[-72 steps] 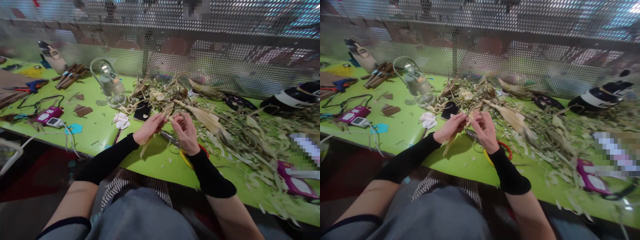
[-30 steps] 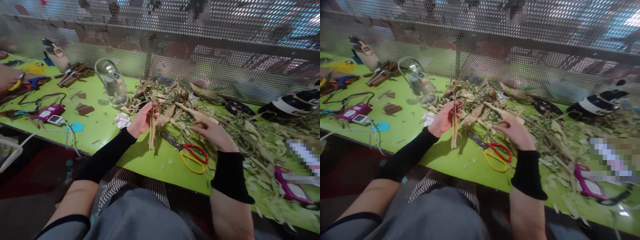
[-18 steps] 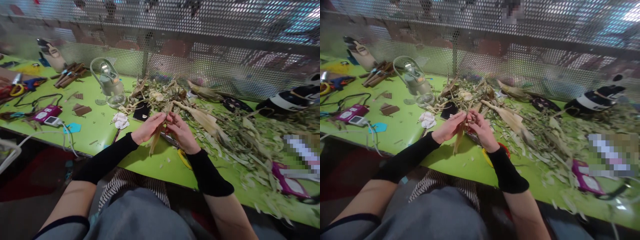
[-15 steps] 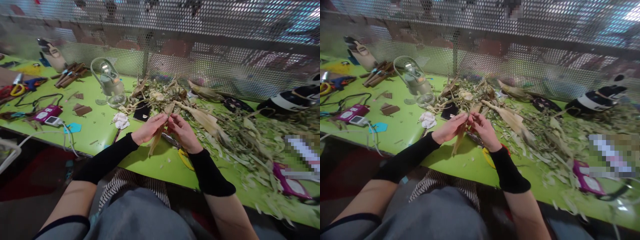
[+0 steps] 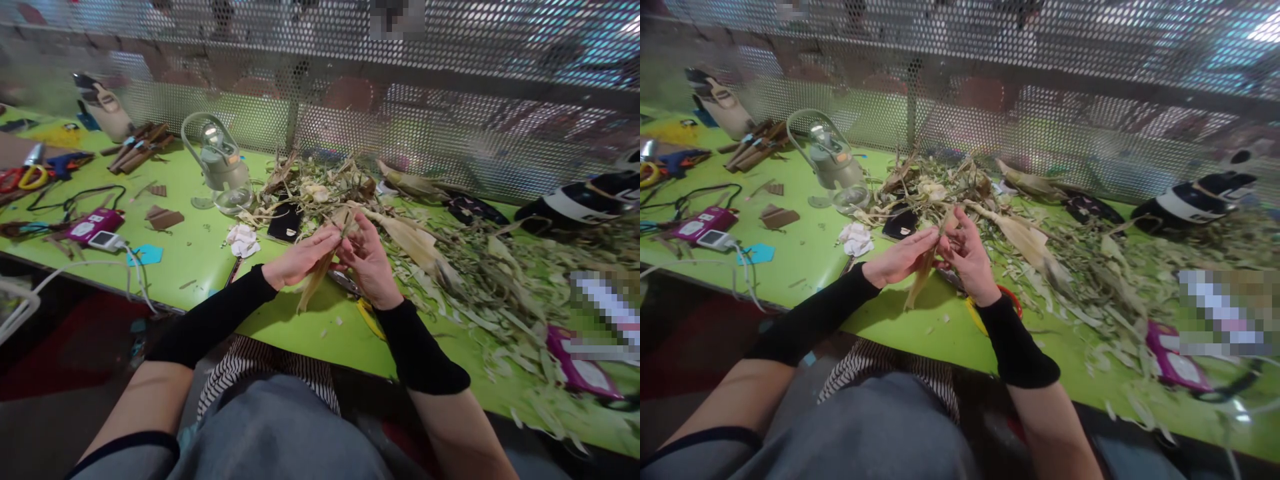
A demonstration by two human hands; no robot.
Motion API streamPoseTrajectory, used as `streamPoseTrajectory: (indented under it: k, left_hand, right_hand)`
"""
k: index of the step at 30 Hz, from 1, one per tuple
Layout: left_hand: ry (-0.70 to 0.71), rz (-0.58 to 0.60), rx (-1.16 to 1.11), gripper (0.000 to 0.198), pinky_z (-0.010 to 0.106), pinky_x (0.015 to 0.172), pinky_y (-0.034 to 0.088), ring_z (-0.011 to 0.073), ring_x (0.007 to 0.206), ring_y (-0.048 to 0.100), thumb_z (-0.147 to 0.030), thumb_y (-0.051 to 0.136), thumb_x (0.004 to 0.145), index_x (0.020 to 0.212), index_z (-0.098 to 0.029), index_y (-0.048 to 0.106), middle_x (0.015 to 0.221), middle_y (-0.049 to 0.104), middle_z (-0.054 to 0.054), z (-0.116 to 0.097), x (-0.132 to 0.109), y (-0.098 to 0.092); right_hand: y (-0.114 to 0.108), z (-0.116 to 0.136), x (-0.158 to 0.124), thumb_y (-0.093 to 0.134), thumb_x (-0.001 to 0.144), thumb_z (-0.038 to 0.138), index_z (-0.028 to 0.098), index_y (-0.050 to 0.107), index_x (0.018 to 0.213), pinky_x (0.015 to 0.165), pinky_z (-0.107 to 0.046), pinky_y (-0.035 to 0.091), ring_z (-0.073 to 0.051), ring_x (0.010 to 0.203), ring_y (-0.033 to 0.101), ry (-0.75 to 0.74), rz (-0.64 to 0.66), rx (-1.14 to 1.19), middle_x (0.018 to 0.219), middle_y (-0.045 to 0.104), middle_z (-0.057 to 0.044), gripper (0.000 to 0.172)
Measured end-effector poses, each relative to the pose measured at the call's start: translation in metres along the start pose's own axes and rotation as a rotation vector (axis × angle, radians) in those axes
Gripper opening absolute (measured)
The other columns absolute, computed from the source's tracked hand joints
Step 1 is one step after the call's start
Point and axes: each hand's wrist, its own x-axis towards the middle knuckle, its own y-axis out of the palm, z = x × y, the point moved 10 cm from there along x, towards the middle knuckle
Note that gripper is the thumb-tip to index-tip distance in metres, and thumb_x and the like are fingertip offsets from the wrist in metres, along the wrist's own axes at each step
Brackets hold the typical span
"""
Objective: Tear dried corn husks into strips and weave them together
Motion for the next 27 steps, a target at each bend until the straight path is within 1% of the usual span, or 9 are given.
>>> streamPoseTrajectory:
  k: [2, 3, 6, 10, 13, 17, 20, 24, 27]
  left_hand:
    - [-0.045, 0.077, 0.027, 0.021, 0.023, 0.074, 0.056, 0.0078, 0.072, 0.063, -0.028, 0.075, 0.096, 0.082, -0.014, 0.068, 0.083, 0.069, 0.000, 0.005, -0.002, 0.008]
    - [-0.068, 0.107, 0.034, 0.022, 0.023, 0.075, 0.057, 0.0080, 0.072, 0.063, -0.029, 0.077, 0.095, 0.082, -0.014, 0.068, 0.082, 0.068, -0.001, 0.007, -0.003, 0.011]
    - [-0.110, 0.132, 0.043, 0.022, 0.024, 0.077, 0.058, 0.0082, 0.073, 0.063, -0.030, 0.079, 0.093, 0.083, -0.014, 0.068, 0.082, 0.068, -0.001, 0.011, -0.004, 0.012]
    - [-0.032, 0.036, -0.005, 0.022, 0.026, 0.083, 0.058, 0.0091, 0.076, 0.063, -0.031, 0.075, 0.097, 0.083, -0.015, 0.068, 0.085, 0.067, -0.001, 0.000, 0.001, -0.004]
    - [0.062, -0.025, -0.034, 0.024, 0.027, 0.085, 0.057, 0.0099, 0.080, 0.063, -0.031, 0.072, 0.098, 0.080, -0.016, 0.066, 0.090, 0.065, 0.000, -0.013, 0.002, -0.013]
    - [0.060, -0.065, -0.029, 0.025, 0.024, 0.080, 0.055, 0.0095, 0.083, 0.061, -0.029, 0.071, 0.098, 0.079, -0.016, 0.065, 0.096, 0.065, 0.001, -0.014, 0.004, -0.016]
    - [0.086, -0.181, -0.006, 0.023, 0.020, 0.071, 0.051, 0.0067, 0.071, 0.055, -0.028, 0.066, 0.102, 0.082, -0.016, 0.064, 0.087, 0.062, -0.001, -0.014, 0.005, -0.027]
    - [0.147, -0.277, 0.150, 0.024, 0.018, 0.064, 0.043, 0.0058, 0.063, 0.049, -0.026, 0.061, 0.104, 0.082, -0.016, 0.063, 0.075, 0.055, -0.004, -0.020, 0.003, -0.036]
    - [0.253, -0.322, 0.386, 0.025, 0.019, 0.065, 0.041, 0.0069, 0.063, 0.050, -0.024, 0.059, 0.104, 0.081, -0.016, 0.063, 0.072, 0.054, -0.004, -0.036, -0.003, -0.034]
  right_hand:
    - [0.002, 0.007, -0.002, 0.095, 0.072, 0.051, 0.040, 0.052, 0.149, 0.052, -0.024, 0.055, -0.015, 0.080, 0.066, -0.058, 0.004, -0.022, 0.136, 0.069, -0.007, 0.089]
    - [0.004, 0.008, -0.002, 0.094, 0.072, 0.054, 0.039, 0.053, 0.148, 0.050, -0.024, 0.053, -0.015, 0.076, 0.064, -0.066, 0.023, -0.031, 0.134, 0.069, -0.007, 0.087]
    - [0.010, 0.009, -0.004, 0.090, 0.074, 0.062, 0.031, 0.061, 0.135, 0.046, -0.023, 0.048, -0.013, 0.066, 0.058, -0.056, 0.057, -0.080, 0.103, 0.072, -0.004, 0.074]
    - [0.005, 0.015, -0.006, 0.086, 0.079, 0.061, 0.028, 0.067, 0.113, 0.047, -0.023, 0.046, -0.012, 0.062, 0.055, -0.082, 0.003, -0.161, 0.082, 0.063, 0.002, 0.051]
    - [0.005, 0.014, -0.006, 0.079, 0.088, 0.058, 0.027, 0.067, 0.108, 0.045, -0.025, 0.040, -0.009, 0.050, 0.043, -0.064, 0.010, -0.182, 0.069, 0.054, 0.006, 0.038]
    - [-0.004, 0.019, -0.005, 0.076, 0.091, 0.057, 0.025, 0.067, 0.097, 0.045, -0.026, 0.029, -0.009, 0.048, 0.035, -0.105, -0.068, -0.286, 0.063, 0.049, 0.007, 0.033]
    - [-0.009, 0.028, -0.007, 0.073, 0.093, 0.052, 0.025, 0.069, 0.101, 0.048, -0.028, 0.025, -0.011, 0.050, 0.034, -0.180, -0.137, -0.434, 0.057, 0.042, 0.008, 0.028]
    - [-0.005, 0.039, -0.013, 0.073, 0.095, 0.048, 0.027, 0.072, 0.106, 0.052, -0.030, 0.024, -0.013, 0.049, 0.029, -0.287, -0.164, -0.632, 0.053, 0.032, 0.010, 0.024]
    - [0.003, 0.042, -0.015, 0.070, 0.097, 0.046, 0.028, 0.075, 0.099, 0.054, -0.031, 0.026, -0.013, 0.049, 0.031, -0.339, -0.135, -0.731, 0.054, 0.036, 0.008, 0.019]
